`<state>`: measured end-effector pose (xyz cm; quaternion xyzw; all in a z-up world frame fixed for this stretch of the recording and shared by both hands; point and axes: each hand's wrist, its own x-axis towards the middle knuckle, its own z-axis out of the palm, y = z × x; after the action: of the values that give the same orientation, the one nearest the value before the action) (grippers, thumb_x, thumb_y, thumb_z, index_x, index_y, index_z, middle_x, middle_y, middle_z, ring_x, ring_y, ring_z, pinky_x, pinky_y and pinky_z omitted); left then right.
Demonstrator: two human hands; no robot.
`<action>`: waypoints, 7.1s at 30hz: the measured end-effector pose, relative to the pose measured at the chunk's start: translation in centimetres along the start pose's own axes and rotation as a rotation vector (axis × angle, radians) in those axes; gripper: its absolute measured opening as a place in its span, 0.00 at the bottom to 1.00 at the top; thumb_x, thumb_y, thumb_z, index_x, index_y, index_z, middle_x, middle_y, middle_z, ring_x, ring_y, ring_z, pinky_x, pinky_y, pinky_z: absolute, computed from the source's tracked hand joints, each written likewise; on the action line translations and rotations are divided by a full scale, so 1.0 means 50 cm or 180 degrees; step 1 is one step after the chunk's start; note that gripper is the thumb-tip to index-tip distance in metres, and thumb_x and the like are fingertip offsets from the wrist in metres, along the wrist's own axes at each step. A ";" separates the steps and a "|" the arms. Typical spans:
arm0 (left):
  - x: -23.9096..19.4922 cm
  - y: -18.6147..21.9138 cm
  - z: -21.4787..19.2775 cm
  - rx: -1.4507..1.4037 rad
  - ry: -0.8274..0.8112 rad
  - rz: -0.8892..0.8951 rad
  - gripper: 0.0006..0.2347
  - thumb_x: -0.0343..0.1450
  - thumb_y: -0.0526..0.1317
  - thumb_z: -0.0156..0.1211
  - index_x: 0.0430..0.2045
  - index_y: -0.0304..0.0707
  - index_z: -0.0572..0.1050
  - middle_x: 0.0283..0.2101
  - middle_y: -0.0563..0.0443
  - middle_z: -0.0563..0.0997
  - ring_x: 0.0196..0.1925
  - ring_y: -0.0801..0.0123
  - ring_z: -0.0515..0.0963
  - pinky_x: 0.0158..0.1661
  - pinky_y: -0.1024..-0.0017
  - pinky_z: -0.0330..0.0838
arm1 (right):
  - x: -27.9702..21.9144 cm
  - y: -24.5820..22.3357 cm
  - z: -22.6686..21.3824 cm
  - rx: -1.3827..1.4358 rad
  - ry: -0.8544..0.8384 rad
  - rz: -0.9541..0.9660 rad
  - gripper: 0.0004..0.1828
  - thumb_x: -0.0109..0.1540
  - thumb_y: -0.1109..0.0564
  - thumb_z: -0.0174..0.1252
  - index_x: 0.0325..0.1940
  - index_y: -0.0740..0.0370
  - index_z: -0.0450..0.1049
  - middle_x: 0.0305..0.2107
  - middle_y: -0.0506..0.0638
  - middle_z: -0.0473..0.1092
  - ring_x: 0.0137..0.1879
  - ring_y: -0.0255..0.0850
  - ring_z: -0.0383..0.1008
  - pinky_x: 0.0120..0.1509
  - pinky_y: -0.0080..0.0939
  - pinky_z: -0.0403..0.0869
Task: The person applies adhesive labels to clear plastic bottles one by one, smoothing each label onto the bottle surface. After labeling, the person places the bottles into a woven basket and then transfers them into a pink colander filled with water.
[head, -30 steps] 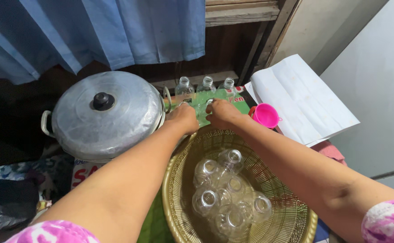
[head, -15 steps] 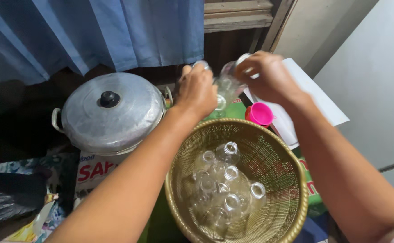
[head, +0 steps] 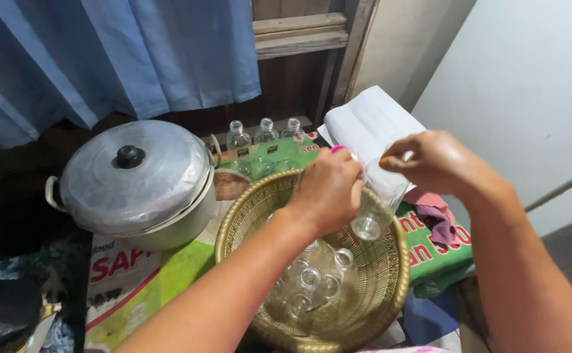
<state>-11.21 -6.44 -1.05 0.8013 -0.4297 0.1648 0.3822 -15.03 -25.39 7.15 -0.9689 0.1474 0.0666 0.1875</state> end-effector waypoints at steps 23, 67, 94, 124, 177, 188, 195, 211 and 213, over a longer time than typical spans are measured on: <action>-0.077 -0.105 0.136 0.0303 -0.1857 -0.0863 0.14 0.65 0.34 0.58 0.44 0.32 0.79 0.60 0.38 0.72 0.60 0.46 0.75 0.59 0.56 0.69 | 0.078 0.153 0.285 -0.0414 -0.0777 -0.0625 0.21 0.58 0.41 0.63 0.52 0.47 0.81 0.43 0.56 0.79 0.50 0.51 0.79 0.56 0.48 0.75; 0.075 -0.608 0.025 0.1039 -0.1669 -0.2825 0.24 0.69 0.41 0.63 0.57 0.22 0.71 0.71 0.33 0.61 0.69 0.46 0.68 0.64 0.59 0.66 | 0.678 -0.162 0.476 -0.0991 -0.0182 -0.2163 0.28 0.57 0.46 0.67 0.58 0.60 0.76 0.57 0.68 0.67 0.66 0.58 0.66 0.70 0.51 0.67; 0.080 -0.018 -0.187 0.0488 0.0365 -0.0446 0.07 0.62 0.34 0.57 0.21 0.33 0.84 0.27 0.29 0.80 0.33 0.42 0.83 0.43 0.53 0.78 | 0.046 -0.056 -0.095 -0.0877 0.0555 -0.0817 0.22 0.61 0.37 0.61 0.48 0.53 0.83 0.28 0.57 0.79 0.33 0.50 0.75 0.39 0.53 0.75; -0.099 0.060 -0.048 0.0030 -0.2362 -0.1156 0.07 0.63 0.36 0.61 0.25 0.30 0.82 0.34 0.30 0.82 0.41 0.44 0.83 0.46 0.55 0.77 | 0.044 0.038 0.095 -0.0976 -0.0856 -0.0217 0.26 0.60 0.33 0.57 0.47 0.54 0.83 0.36 0.55 0.81 0.43 0.49 0.81 0.52 0.48 0.76; -0.002 -0.279 -0.029 0.0402 0.0320 -0.1136 0.18 0.66 0.38 0.64 0.49 0.28 0.75 0.53 0.36 0.78 0.60 0.42 0.74 0.62 0.55 0.66 | 0.222 -0.018 0.005 -0.0265 0.0943 -0.1864 0.09 0.60 0.49 0.67 0.40 0.53 0.84 0.34 0.56 0.73 0.35 0.49 0.75 0.41 0.50 0.74; -0.181 -0.162 -0.039 0.0497 0.0518 -0.1423 0.15 0.64 0.35 0.66 0.43 0.29 0.78 0.49 0.34 0.79 0.56 0.43 0.75 0.59 0.54 0.67 | 0.178 0.009 0.143 -0.0016 -0.0246 -0.1351 0.16 0.59 0.45 0.63 0.46 0.52 0.83 0.44 0.55 0.79 0.48 0.48 0.80 0.54 0.46 0.75; -0.310 -0.169 -0.042 0.0901 0.0935 -0.1956 0.20 0.62 0.33 0.65 0.49 0.32 0.75 0.53 0.35 0.77 0.58 0.41 0.73 0.60 0.54 0.65 | 0.194 0.145 0.208 0.0845 0.0240 -0.0653 0.18 0.62 0.46 0.62 0.53 0.52 0.80 0.46 0.58 0.80 0.53 0.45 0.81 0.56 0.44 0.75; -0.478 -0.177 0.063 -0.1839 0.1746 -0.4948 0.13 0.69 0.34 0.55 0.47 0.29 0.74 0.39 0.40 0.81 0.38 0.59 0.81 0.40 0.60 0.75 | 0.233 0.319 0.372 0.1221 -0.0515 0.0708 0.20 0.66 0.49 0.55 0.57 0.62 0.78 0.34 0.57 0.79 0.35 0.46 0.78 0.38 0.48 0.76; -0.478 -0.179 0.062 -0.1843 0.1951 -0.4934 0.12 0.67 0.29 0.51 0.44 0.30 0.73 0.37 0.39 0.81 0.36 0.58 0.81 0.37 0.60 0.75 | 0.238 0.304 0.366 0.0836 -0.0479 0.0701 0.19 0.67 0.51 0.56 0.57 0.62 0.78 0.34 0.58 0.79 0.34 0.48 0.77 0.36 0.51 0.75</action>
<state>-17.88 7.70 -21.46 0.6596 0.3312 -0.0485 0.6729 -9.84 -34.95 -17.09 -0.9064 0.2455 0.1392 0.3144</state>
